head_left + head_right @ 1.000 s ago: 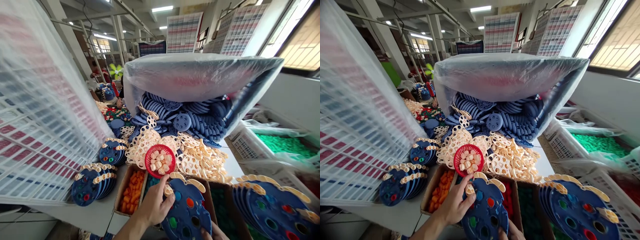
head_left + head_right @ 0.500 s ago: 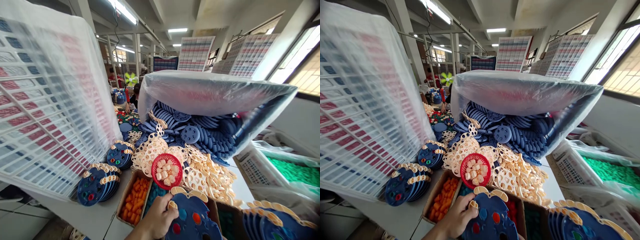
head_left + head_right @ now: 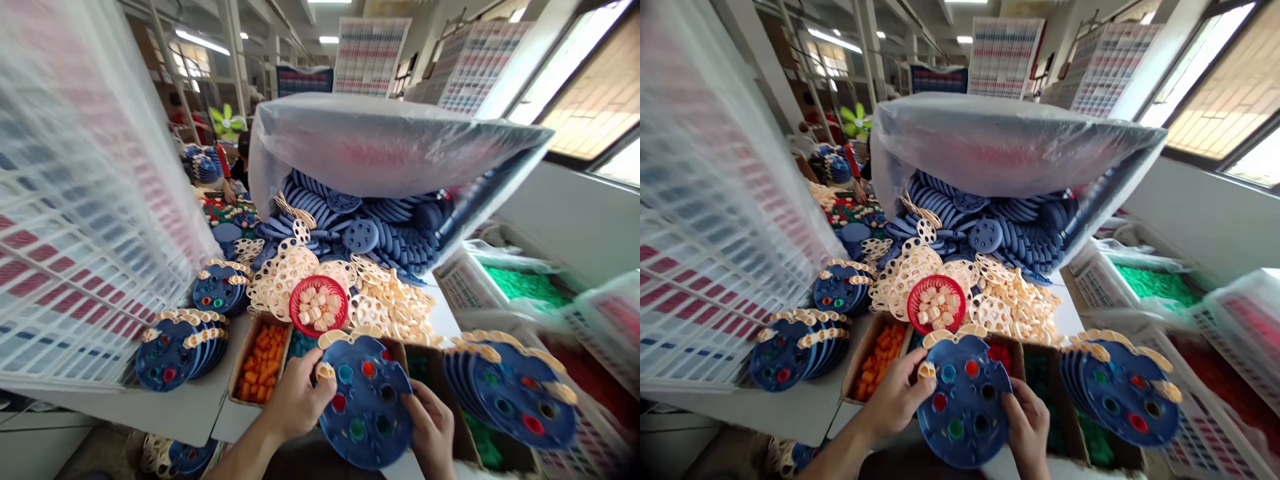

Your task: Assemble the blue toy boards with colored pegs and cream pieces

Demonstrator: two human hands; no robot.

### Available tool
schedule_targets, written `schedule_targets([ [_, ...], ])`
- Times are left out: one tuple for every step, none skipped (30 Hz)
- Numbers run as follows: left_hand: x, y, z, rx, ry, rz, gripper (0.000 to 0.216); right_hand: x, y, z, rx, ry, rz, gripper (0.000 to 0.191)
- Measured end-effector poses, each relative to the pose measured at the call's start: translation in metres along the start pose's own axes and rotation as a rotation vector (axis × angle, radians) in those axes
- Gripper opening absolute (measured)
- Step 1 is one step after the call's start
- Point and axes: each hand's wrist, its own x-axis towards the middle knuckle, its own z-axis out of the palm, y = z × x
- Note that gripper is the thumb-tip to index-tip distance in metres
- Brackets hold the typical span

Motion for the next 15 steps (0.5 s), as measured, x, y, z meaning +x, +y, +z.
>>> schedule_targets([
  [-0.001, -0.001, 0.0, 0.067, 0.021, 0.009, 0.022, 0.0, 0.0, 0.0, -0.027, -0.024, 0.001, 0.022],
  [-0.001, -0.002, -0.001, 0.121, 0.034, 0.017, 0.021, 0.001, 0.001, 0.0, -0.058, -0.073, 0.021, 0.021],
  [-0.001, -0.003, -0.001, 0.16, 0.041, 0.027, 0.021, 0.001, 0.001, 0.001, -0.075, -0.081, 0.029, 0.021],
  [0.0, -0.003, -0.002, 0.188, 0.044, 0.037, 0.019, 0.0, 0.002, 0.001, -0.085, -0.085, 0.04, 0.022],
  [0.001, -0.004, -0.002, 0.206, 0.046, 0.047, 0.018, 0.0, 0.003, 0.001, -0.088, -0.084, 0.048, 0.024],
  [0.002, -0.005, -0.003, 0.207, 0.041, 0.053, 0.016, -0.001, 0.004, 0.001, -0.086, -0.074, 0.052, 0.026],
  [0.003, -0.005, -0.004, 0.186, 0.028, 0.052, 0.016, -0.003, 0.005, 0.002, -0.082, -0.066, 0.054, 0.028],
  [0.005, -0.006, -0.005, 0.141, 0.005, 0.046, 0.017, -0.004, 0.005, 0.003, -0.078, -0.061, 0.055, 0.029],
  [0.006, -0.007, -0.007, 0.075, -0.025, 0.035, 0.02, -0.004, 0.005, 0.003, -0.073, -0.057, 0.055, 0.03],
  [0.008, -0.009, -0.008, -0.002, -0.057, 0.024, 0.026, -0.005, 0.005, 0.004, -0.066, -0.056, 0.056, 0.03],
  [0.01, -0.01, -0.01, -0.077, -0.085, 0.013, 0.033, -0.005, 0.004, 0.005, -0.058, -0.056, 0.059, 0.029],
  [0.011, -0.012, -0.011, -0.136, -0.108, 0.004, 0.039, -0.004, 0.002, 0.006, -0.05, -0.059, 0.063, 0.028],
  [0.012, -0.014, -0.012, -0.173, -0.123, -0.007, 0.042, -0.003, 0.001, 0.007, -0.042, -0.063, 0.067, 0.027],
  [0.013, -0.015, -0.013, -0.188, -0.133, -0.021, 0.043, -0.003, 0.0, 0.008, -0.036, -0.069, 0.069, 0.025],
  [0.013, -0.016, -0.013, -0.19, -0.137, -0.035, 0.042, -0.002, -0.001, 0.009, -0.033, -0.075, 0.07, 0.024],
])
